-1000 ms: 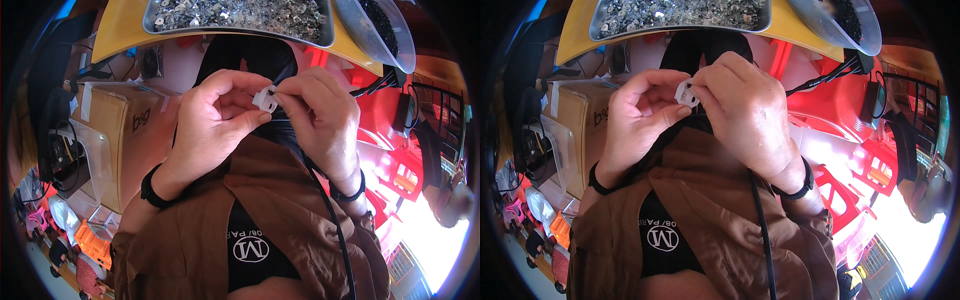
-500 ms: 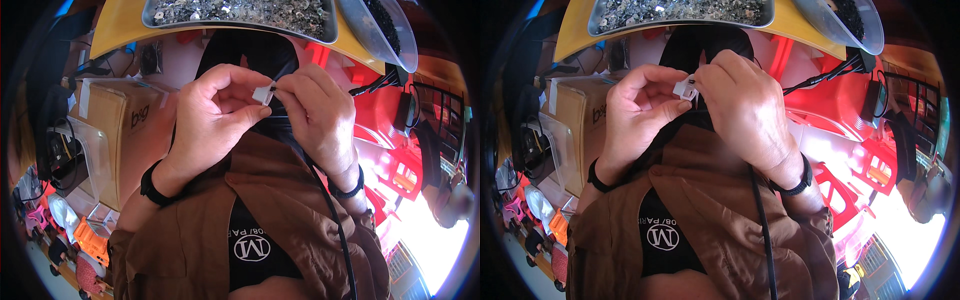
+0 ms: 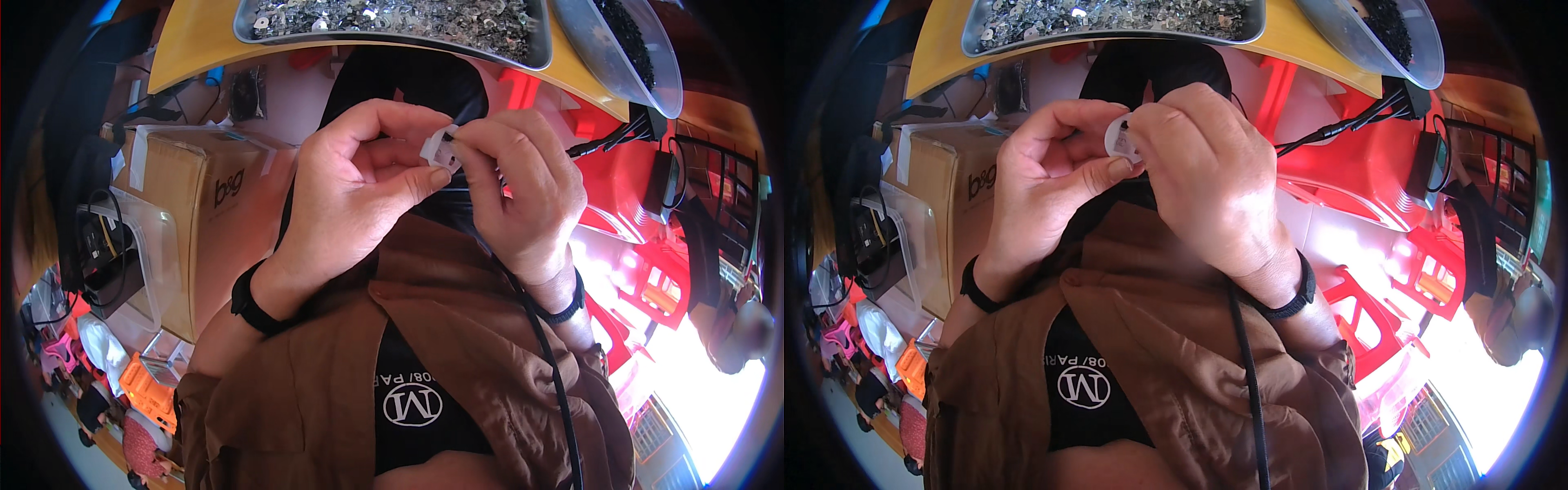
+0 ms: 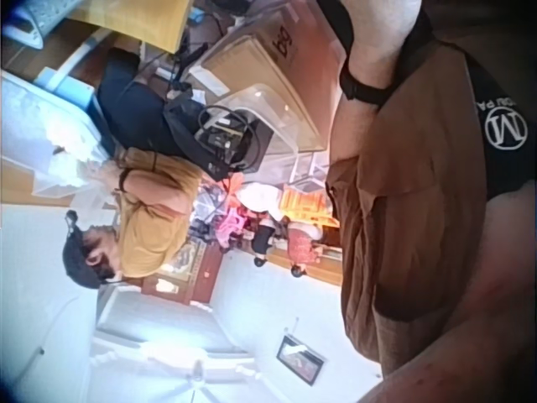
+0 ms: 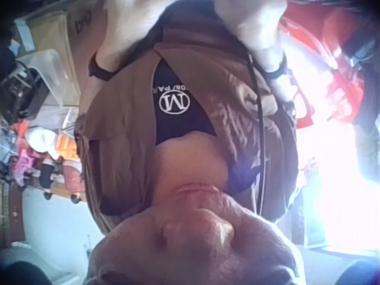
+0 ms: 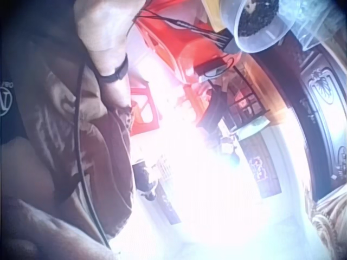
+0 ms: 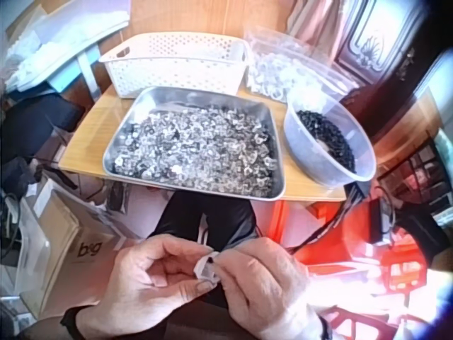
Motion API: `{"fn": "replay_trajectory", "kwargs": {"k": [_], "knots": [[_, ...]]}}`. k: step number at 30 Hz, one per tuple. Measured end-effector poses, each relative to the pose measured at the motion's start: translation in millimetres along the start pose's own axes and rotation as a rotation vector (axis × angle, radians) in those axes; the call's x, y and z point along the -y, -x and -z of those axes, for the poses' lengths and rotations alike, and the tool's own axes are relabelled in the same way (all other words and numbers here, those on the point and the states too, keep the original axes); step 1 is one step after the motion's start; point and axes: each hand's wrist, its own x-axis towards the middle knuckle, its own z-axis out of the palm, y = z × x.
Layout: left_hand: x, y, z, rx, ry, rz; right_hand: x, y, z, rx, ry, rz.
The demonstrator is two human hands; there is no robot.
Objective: The person picks up a white plastic base and a metal component, fitting them together by hand. They then take a black piece from a bowl and insert it into the assembly before placing the completed unit into a plastic container.
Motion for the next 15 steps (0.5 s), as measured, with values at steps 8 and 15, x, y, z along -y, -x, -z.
{"fn": "replay_trajectory", "kwargs": {"k": [8,15], "knots": [[-5.6,-0.4,1.1,-0.034,0.036,0.06,-8.6,7.8,-3.8,-0.146,0.041,0.148],[-0.4,2.1,-5.5,-0.119,0.045,0.002,-10.4,3.7,-3.5,-0.14,0.056,0.219]]}}
